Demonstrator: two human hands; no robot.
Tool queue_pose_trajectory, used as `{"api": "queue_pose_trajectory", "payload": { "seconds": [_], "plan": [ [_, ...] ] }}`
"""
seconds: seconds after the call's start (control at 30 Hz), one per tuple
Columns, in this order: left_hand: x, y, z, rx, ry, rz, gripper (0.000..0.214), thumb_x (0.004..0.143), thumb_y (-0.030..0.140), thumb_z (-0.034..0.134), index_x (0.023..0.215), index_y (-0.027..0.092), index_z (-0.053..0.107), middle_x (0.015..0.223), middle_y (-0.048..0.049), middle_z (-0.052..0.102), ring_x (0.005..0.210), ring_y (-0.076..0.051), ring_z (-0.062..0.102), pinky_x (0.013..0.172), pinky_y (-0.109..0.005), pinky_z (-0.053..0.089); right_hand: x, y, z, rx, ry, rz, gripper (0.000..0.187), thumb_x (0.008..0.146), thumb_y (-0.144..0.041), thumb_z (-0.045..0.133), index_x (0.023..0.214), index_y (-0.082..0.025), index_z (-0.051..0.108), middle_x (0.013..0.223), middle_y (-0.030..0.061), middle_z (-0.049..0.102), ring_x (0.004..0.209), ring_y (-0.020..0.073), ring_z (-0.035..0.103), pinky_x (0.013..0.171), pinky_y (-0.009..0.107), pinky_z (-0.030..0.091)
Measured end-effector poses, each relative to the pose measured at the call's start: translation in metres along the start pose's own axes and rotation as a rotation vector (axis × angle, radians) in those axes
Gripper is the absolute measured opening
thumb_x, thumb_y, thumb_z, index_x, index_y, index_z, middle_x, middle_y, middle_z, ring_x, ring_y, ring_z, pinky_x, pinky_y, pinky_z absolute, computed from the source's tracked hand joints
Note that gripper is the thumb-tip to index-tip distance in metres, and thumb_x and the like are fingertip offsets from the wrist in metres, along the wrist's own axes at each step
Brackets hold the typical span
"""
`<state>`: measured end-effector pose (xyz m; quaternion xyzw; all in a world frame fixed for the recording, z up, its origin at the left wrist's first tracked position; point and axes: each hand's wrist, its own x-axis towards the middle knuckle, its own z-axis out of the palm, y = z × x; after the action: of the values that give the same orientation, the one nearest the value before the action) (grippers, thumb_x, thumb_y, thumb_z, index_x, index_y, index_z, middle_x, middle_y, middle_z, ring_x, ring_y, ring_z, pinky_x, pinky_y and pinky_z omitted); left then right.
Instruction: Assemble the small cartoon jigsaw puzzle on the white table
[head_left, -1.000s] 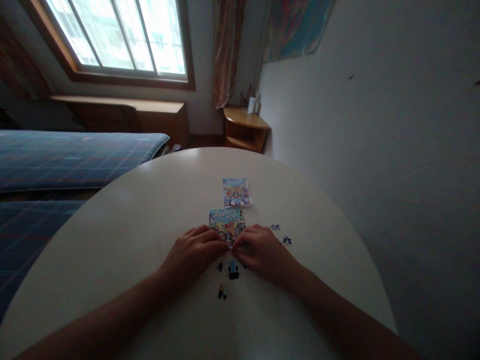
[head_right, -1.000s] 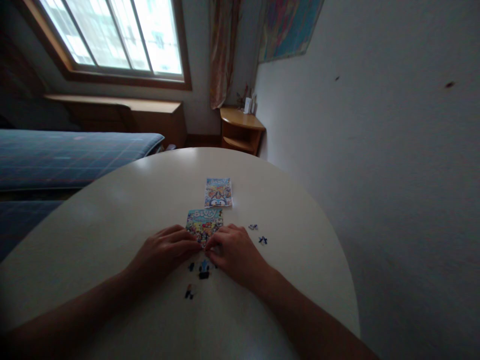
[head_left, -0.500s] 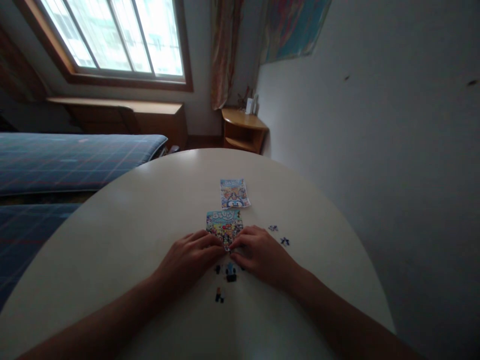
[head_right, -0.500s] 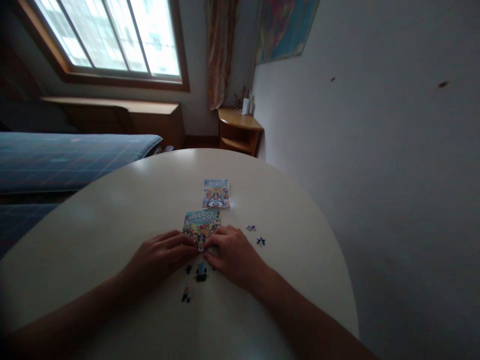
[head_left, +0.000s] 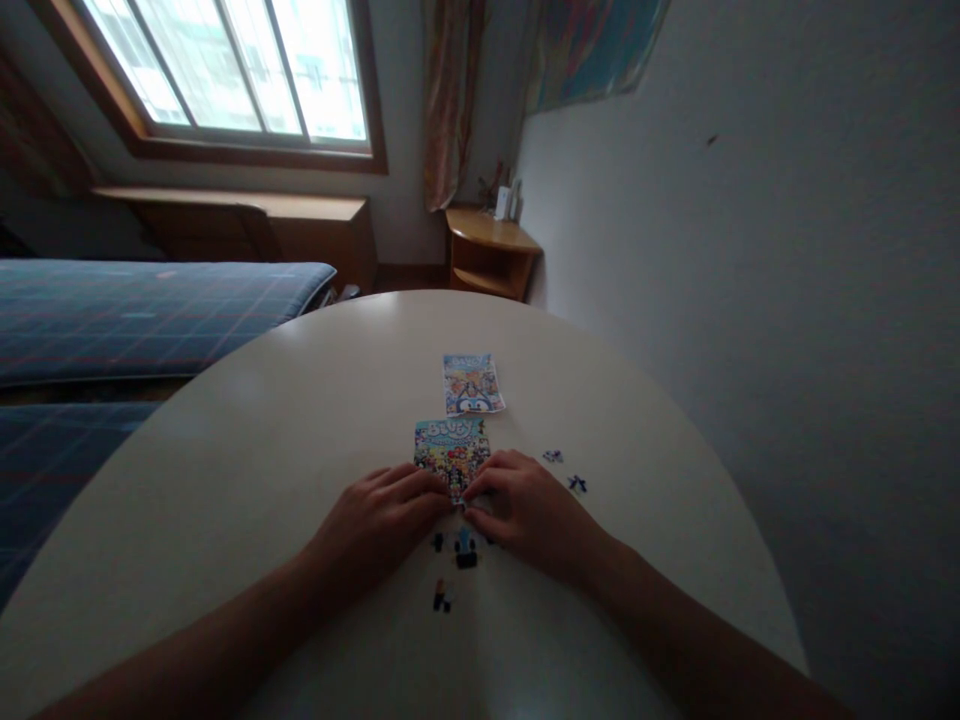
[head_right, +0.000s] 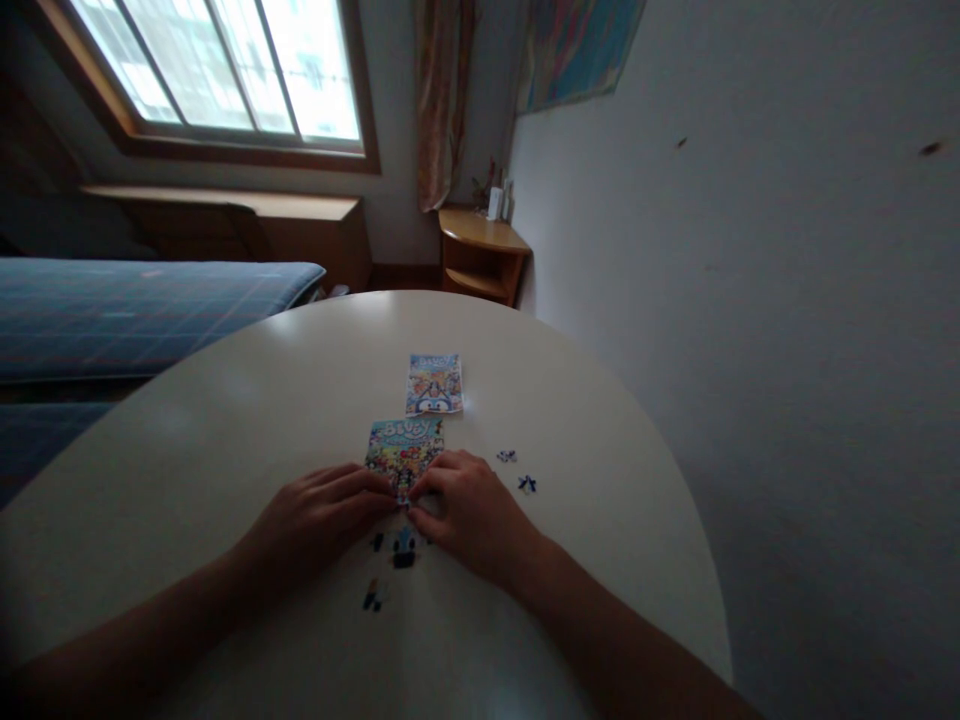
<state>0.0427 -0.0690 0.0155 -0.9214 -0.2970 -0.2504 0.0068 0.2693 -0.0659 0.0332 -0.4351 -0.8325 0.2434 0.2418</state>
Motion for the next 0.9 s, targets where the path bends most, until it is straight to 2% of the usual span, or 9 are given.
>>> {"api": "queue_pose_trajectory", "payload": {
  "seconds": [0.2, 0.5, 0.7, 0.9],
  "plan": [
    [-0.0003, -0.0001, 0.0007, 0.002, -0.005, -0.012, 0.023, 0.103, 0.021, 0.044, 0.093, 0.02, 0.066, 0.095, -0.0027, 0.072, 0.082, -0.019, 0.069, 0.072, -0.033, 0.055, 0.0008, 0.0011, -0.0004, -0.027, -0.014, -0.016, 0.011, 0.079, -0.02, 0.076, 0.09, -0.021, 0.074, 0.095, 0.0041, 0.07, 0.093, 0.0195, 0.063, 0.087, 0.035, 0.047],
    [0.0008, 0.0014, 0.0015, -0.001, 0.01, -0.034, 0.021, 0.102, 0.024, 0.049, 0.092, 0.019, 0.066, 0.094, -0.0033, 0.073, 0.081, -0.018, 0.068, 0.072, -0.03, 0.055, 0.001, 0.0001, 0.0001, -0.037, -0.008, -0.001, 0.011, 0.078, -0.02, 0.076, 0.089, -0.022, 0.074, 0.094, 0.0039, 0.07, 0.094, 0.0204, 0.063, 0.087, 0.036, 0.046],
    [0.0047, 0.0047, 0.0012, -0.019, 0.038, -0.031, 0.015, 0.101, 0.024, 0.052, 0.102, 0.02, 0.066, 0.09, -0.003, 0.072, 0.081, -0.019, 0.066, 0.073, -0.032, 0.053, 0.0014, -0.0014, -0.0007, -0.059, -0.025, 0.006, 0.01, 0.079, -0.021, 0.077, 0.088, -0.023, 0.074, 0.097, 0.0035, 0.07, 0.096, 0.0207, 0.063, 0.088, 0.037, 0.044],
    [0.0037, 0.0025, 0.0035, 0.016, 0.051, -0.034, 0.018, 0.1, 0.017, 0.047, 0.098, 0.02, 0.065, 0.085, -0.0037, 0.071, 0.077, -0.018, 0.065, 0.07, -0.03, 0.052, 0.002, -0.001, 0.0007, -0.101, 0.005, -0.036, 0.011, 0.078, -0.02, 0.077, 0.088, -0.025, 0.074, 0.095, 0.0026, 0.072, 0.094, 0.021, 0.065, 0.086, 0.038, 0.041]
  ]
}}
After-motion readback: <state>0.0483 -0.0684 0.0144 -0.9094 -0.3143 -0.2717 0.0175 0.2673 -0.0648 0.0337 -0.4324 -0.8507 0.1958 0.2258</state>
